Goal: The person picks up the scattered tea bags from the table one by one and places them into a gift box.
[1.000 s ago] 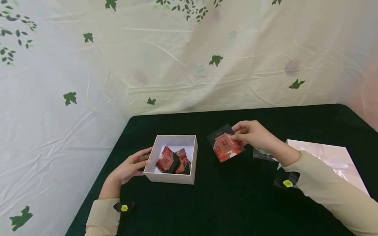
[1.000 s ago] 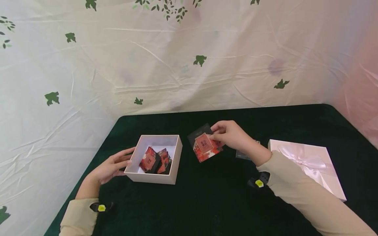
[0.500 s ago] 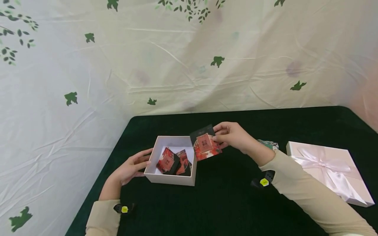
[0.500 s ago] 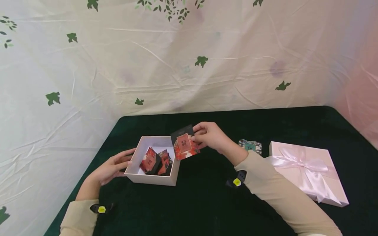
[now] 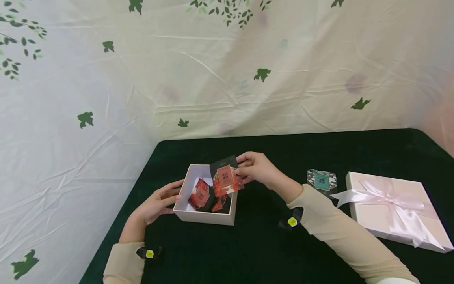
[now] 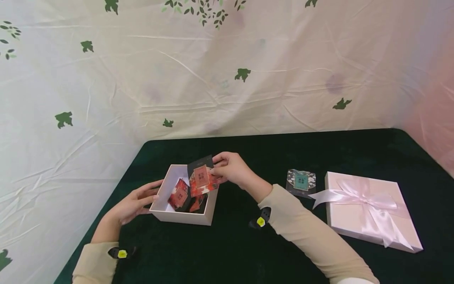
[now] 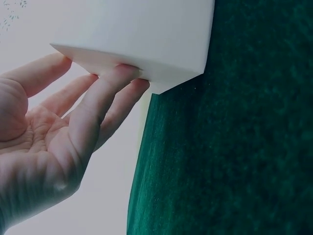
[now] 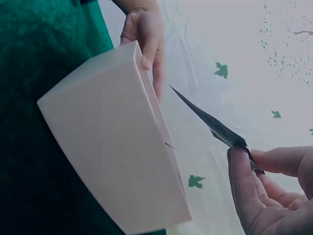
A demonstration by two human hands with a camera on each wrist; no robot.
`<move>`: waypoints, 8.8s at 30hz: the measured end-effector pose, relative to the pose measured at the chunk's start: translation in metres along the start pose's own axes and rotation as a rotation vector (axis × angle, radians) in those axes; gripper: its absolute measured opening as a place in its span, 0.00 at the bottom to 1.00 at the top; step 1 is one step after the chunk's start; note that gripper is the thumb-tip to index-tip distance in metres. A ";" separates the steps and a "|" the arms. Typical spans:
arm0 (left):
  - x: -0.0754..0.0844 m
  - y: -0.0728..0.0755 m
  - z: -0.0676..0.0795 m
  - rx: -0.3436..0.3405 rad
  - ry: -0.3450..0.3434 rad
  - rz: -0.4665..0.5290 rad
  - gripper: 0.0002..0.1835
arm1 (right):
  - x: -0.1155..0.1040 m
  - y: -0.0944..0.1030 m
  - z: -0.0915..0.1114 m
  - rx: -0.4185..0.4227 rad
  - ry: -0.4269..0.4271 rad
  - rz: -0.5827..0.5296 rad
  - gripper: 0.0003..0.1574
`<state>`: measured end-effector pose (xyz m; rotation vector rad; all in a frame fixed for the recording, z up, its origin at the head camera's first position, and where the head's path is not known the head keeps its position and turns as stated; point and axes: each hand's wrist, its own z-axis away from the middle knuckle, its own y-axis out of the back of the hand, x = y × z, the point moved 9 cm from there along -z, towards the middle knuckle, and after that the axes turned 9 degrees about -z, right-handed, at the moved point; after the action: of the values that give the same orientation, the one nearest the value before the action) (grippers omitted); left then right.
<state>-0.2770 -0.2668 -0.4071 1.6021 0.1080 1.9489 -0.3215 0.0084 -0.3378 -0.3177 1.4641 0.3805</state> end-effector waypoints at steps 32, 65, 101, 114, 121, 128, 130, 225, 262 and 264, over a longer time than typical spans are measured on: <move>-0.001 -0.001 -0.001 0.016 0.004 0.007 0.34 | 0.003 -0.018 -0.006 -0.037 0.058 0.093 0.19; -0.004 0.000 0.000 0.025 0.001 0.013 0.33 | -0.006 0.107 0.068 0.334 0.035 0.546 0.25; -0.010 0.000 0.000 0.053 0.014 0.031 0.32 | 0.060 0.181 0.083 0.421 -0.336 0.698 0.44; -0.011 0.000 -0.001 0.062 0.021 0.029 0.33 | 0.084 0.191 0.083 0.395 -0.457 0.731 0.46; -0.010 -0.002 -0.002 0.051 0.020 0.033 0.33 | 0.090 0.197 0.084 0.448 -0.473 0.741 0.39; -0.010 -0.001 -0.002 0.049 0.027 0.022 0.33 | 0.088 0.199 0.082 0.452 -0.441 0.770 0.38; -0.010 0.000 -0.001 0.055 0.032 0.026 0.33 | 0.087 0.199 0.081 0.446 -0.434 0.779 0.38; -0.010 0.000 -0.002 0.042 0.013 0.045 0.32 | -0.028 0.102 0.040 0.342 0.131 0.262 0.27; -0.013 0.004 0.000 0.051 0.045 0.044 0.33 | -0.016 -0.019 -0.017 0.138 0.132 0.097 0.23; -0.013 0.004 0.000 0.052 0.047 0.044 0.33 | -0.015 -0.023 -0.018 0.132 0.125 0.103 0.23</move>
<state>-0.2777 -0.2765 -0.4164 1.6042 0.1446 2.0335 -0.3289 -0.0215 -0.3251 -0.1627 1.6244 0.3490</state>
